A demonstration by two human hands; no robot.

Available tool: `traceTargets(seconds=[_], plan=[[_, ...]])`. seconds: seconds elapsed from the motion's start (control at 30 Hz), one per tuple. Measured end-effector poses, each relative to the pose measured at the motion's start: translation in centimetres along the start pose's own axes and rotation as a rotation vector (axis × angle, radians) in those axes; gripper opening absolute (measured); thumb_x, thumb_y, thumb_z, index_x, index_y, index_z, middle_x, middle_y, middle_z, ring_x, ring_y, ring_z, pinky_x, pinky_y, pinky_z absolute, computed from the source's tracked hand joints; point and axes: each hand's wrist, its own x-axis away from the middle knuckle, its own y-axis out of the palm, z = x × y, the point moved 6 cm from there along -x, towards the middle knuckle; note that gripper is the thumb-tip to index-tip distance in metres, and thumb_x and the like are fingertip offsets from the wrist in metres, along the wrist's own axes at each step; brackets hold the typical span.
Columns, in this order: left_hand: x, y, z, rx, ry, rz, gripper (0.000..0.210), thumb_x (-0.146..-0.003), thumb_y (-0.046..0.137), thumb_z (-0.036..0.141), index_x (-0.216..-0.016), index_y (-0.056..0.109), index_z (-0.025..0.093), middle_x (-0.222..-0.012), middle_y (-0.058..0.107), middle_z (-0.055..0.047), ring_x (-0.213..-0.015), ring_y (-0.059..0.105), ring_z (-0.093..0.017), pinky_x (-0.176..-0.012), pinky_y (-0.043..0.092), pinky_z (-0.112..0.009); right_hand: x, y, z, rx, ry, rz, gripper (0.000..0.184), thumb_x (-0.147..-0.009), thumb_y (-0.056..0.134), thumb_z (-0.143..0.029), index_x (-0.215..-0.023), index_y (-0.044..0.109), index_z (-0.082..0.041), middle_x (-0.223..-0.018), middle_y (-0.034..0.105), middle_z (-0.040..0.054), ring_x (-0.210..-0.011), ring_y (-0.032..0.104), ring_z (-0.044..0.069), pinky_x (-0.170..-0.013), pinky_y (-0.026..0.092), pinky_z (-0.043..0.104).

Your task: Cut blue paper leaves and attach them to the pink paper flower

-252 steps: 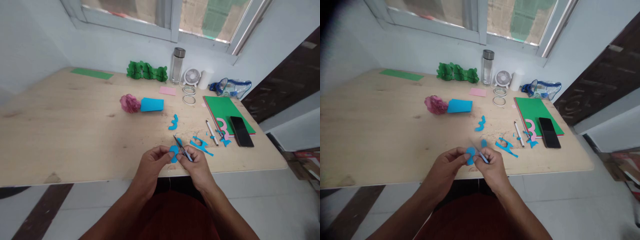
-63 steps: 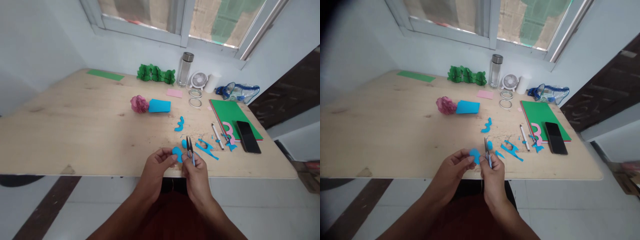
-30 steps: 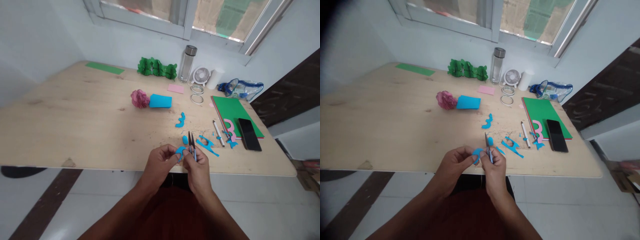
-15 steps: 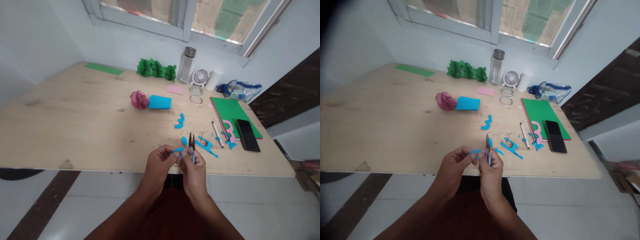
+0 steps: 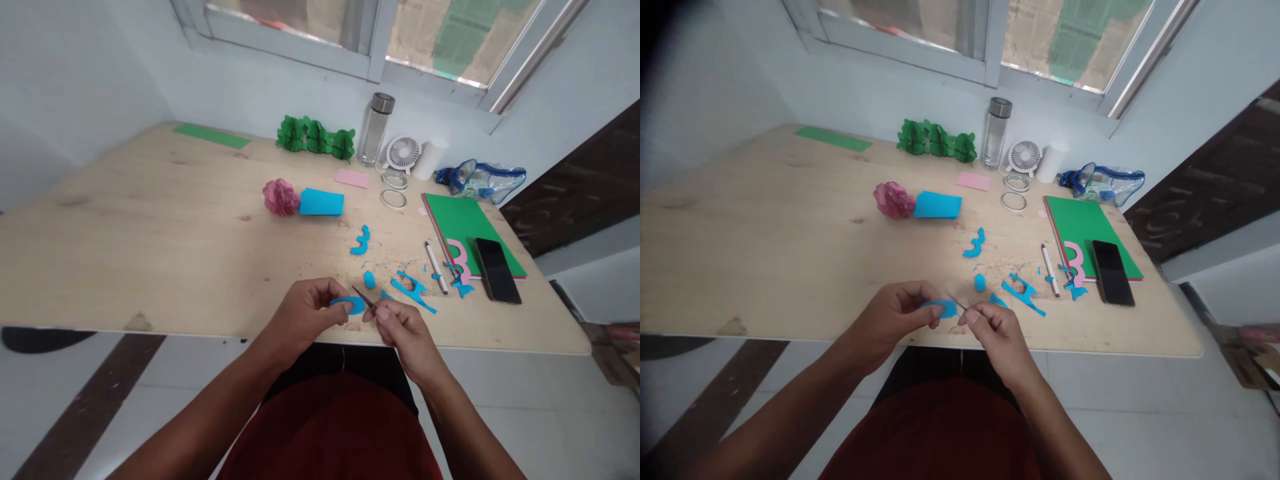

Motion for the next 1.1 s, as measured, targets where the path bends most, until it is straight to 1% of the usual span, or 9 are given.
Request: traceTargets(seconds=[0.2, 0.43, 0.57, 0.73, 0.83, 0.97, 1.1], plan=[[-0.12, 0.08, 0.39, -0.01, -0.018, -0.01, 0.007, -0.065, 0.066, 0.021, -0.061, 0.062, 0.016, -0.054, 0.057, 0.004, -0.053, 0.049, -0.009, -0.055, 0.039, -0.022, 0.11, -0.1, -0.07, 0.003, 0.003, -0.021, 0.036, -0.085, 0.053, -0.051, -0.075, 0.066, -0.018, -0.048, 0.031, -0.0071, -0.046, 0.023, 0.009, -0.047, 0.018, 0.025], [-0.29, 0.15, 0.31, -0.018, -0.024, -0.034, 0.006, -0.064, 0.067, 0.02, -0.061, 0.063, 0.016, -0.052, 0.056, 0.005, -0.052, 0.047, -0.008, -0.052, 0.036, -0.02, 0.1, -0.02, -0.31, 0.002, 0.017, -0.025, 0.036, -0.083, 0.055, -0.052, -0.072, 0.067, -0.019, -0.047, 0.029, -0.0077, -0.046, 0.021, 0.009, -0.048, 0.02, 0.025], [-0.3, 0.07, 0.42, -0.046, -0.023, -0.063, 0.007, -0.065, 0.065, 0.02, -0.059, 0.062, 0.017, -0.053, 0.056, 0.004, -0.052, 0.047, -0.008, -0.051, 0.035, -0.02, 0.07, 0.02, -0.3, 0.014, 0.015, -0.034, 0.036, -0.084, 0.054, -0.05, -0.072, 0.067, -0.019, -0.048, 0.028, -0.0077, -0.046, 0.021, 0.009, -0.047, 0.02, 0.024], [-0.17, -0.14, 0.48, -0.088, -0.043, -0.072, 0.007, -0.065, 0.064, 0.02, -0.058, 0.062, 0.017, -0.053, 0.055, 0.004, -0.053, 0.047, -0.009, -0.051, 0.035, -0.021, 0.18, 0.15, -0.22, 0.024, 0.03, -0.051, 0.037, -0.084, 0.054, -0.051, -0.071, 0.067, -0.019, -0.048, 0.028, -0.0076, -0.046, 0.021, 0.009, -0.047, 0.021, 0.024], [-0.16, -0.27, 0.5, -0.111, -0.045, -0.08, 0.007, -0.064, 0.063, 0.02, -0.059, 0.062, 0.017, -0.053, 0.054, 0.004, -0.053, 0.046, -0.009, -0.051, 0.035, -0.021, 0.23, 0.16, -0.3, 0.044, 0.04, -0.035, 0.038, -0.083, 0.055, -0.051, -0.069, 0.066, -0.018, -0.048, 0.028, -0.0074, -0.047, 0.022, 0.009, -0.048, 0.021, 0.024], [-0.19, -0.32, 0.58, -0.145, -0.037, -0.101, 0.008, -0.065, 0.063, 0.021, -0.058, 0.061, 0.017, -0.052, 0.055, 0.004, -0.052, 0.046, -0.009, -0.051, 0.034, -0.021, 0.2, -0.02, -0.13, 0.053, 0.062, 0.005, 0.038, -0.082, 0.057, -0.051, -0.067, 0.065, -0.018, -0.048, 0.026, -0.0078, -0.046, 0.021, 0.008, -0.046, 0.017, 0.024], [-0.14, -0.15, 0.78, -0.126, -0.038, -0.102, 0.011, -0.064, 0.063, 0.022, -0.054, 0.059, 0.018, -0.051, 0.056, 0.003, -0.052, 0.047, -0.009, -0.051, 0.035, -0.022, 0.07, -0.14, 0.3, -0.066, 0.08, 0.065, 0.038, -0.082, 0.056, -0.052, -0.073, 0.065, -0.017, -0.048, 0.025, -0.0086, -0.046, 0.018, 0.008, -0.045, 0.013, 0.024]])
